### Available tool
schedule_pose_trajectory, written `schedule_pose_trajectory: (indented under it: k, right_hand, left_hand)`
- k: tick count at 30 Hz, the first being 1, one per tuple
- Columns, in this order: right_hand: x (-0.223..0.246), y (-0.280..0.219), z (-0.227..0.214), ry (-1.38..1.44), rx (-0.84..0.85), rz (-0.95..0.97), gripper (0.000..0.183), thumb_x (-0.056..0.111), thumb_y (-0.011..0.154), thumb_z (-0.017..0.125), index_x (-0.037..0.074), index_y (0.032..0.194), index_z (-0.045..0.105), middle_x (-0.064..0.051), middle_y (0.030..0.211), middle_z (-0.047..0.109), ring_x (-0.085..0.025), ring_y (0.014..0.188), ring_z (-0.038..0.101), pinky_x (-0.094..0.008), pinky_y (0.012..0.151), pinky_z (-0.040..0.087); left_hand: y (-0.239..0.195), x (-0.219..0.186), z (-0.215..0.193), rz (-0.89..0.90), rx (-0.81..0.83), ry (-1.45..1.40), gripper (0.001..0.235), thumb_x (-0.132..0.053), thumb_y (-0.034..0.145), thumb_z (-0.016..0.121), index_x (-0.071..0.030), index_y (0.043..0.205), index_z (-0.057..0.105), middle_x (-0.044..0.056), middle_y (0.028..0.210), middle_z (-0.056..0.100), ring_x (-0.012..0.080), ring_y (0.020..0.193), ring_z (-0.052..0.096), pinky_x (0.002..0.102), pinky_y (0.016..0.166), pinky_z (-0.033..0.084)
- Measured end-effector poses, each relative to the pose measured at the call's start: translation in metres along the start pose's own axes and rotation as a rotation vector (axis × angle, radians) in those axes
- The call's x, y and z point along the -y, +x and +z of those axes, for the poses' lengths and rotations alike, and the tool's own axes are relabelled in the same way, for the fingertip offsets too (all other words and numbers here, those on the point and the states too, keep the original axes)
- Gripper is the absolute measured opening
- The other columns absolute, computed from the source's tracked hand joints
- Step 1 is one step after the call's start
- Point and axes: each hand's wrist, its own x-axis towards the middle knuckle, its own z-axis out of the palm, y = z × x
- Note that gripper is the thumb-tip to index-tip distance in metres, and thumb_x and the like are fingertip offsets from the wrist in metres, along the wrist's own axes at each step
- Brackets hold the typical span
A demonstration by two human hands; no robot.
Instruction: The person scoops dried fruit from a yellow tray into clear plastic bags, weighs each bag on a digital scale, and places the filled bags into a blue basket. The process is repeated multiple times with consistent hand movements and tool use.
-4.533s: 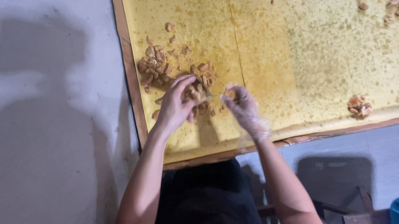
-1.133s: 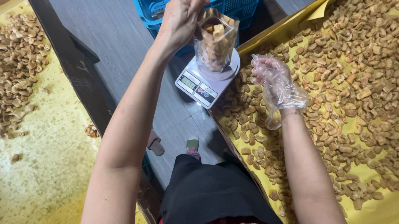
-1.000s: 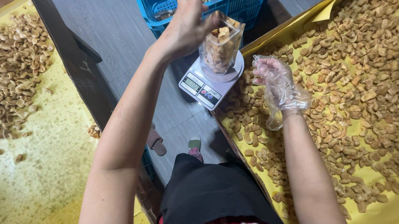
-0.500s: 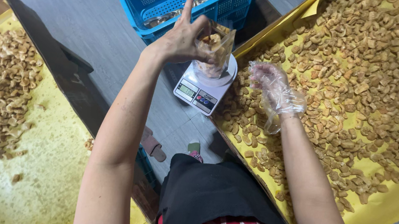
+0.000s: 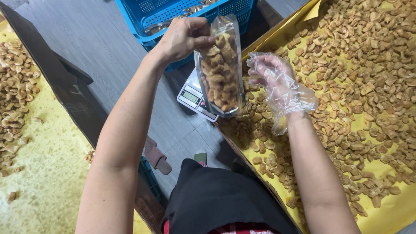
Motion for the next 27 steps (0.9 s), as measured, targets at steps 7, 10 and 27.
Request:
schedule_pose_trajectory:
  k: [7, 10, 27]
  right_hand:
    - [0.034, -0.012, 0.026, 0.298, 0.302, 0.047, 0.037, 0.036, 0.101, 0.085, 0.007, 0.111, 0.063, -0.008, 0.118, 0.064, -0.025, 0.125, 0.059, -0.043, 0.122, 0.05]
    - [0.031, -0.029, 0.034, 0.055, 0.258, 0.208, 0.068, 0.051, 0.071, 0.086, 0.014, 0.125, 0.068, -0.005, 0.131, 0.071, -0.022, 0.134, 0.059, -0.044, 0.116, 0.041]
    - [0.017, -0.065, 0.042, 0.176, 0.453, 0.179, 0.057, 0.026, 0.083, 0.086, 0.0, 0.131, 0.066, -0.009, 0.121, 0.076, -0.019, 0.117, 0.07, -0.036, 0.112, 0.051]
  left_hand:
    - [-0.024, -0.027, 0.007, -0.023, 0.279, -0.179, 0.029, -0.031, 0.088, 0.08, -0.007, 0.079, 0.067, 0.0, 0.074, 0.068, 0.0104, 0.073, 0.064, 0.029, 0.066, 0.054]
    - [-0.047, -0.036, 0.023, -0.037, 0.311, -0.224, 0.03, -0.035, 0.086, 0.079, -0.008, 0.08, 0.069, 0.0, 0.073, 0.067, 0.0113, 0.07, 0.064, 0.029, 0.062, 0.054]
    - [-0.048, -0.084, 0.012, -0.069, 0.83, 0.211, 0.037, -0.048, 0.082, 0.078, -0.015, 0.099, 0.083, 0.004, 0.081, 0.077, 0.0177, 0.076, 0.068, 0.034, 0.071, 0.054]
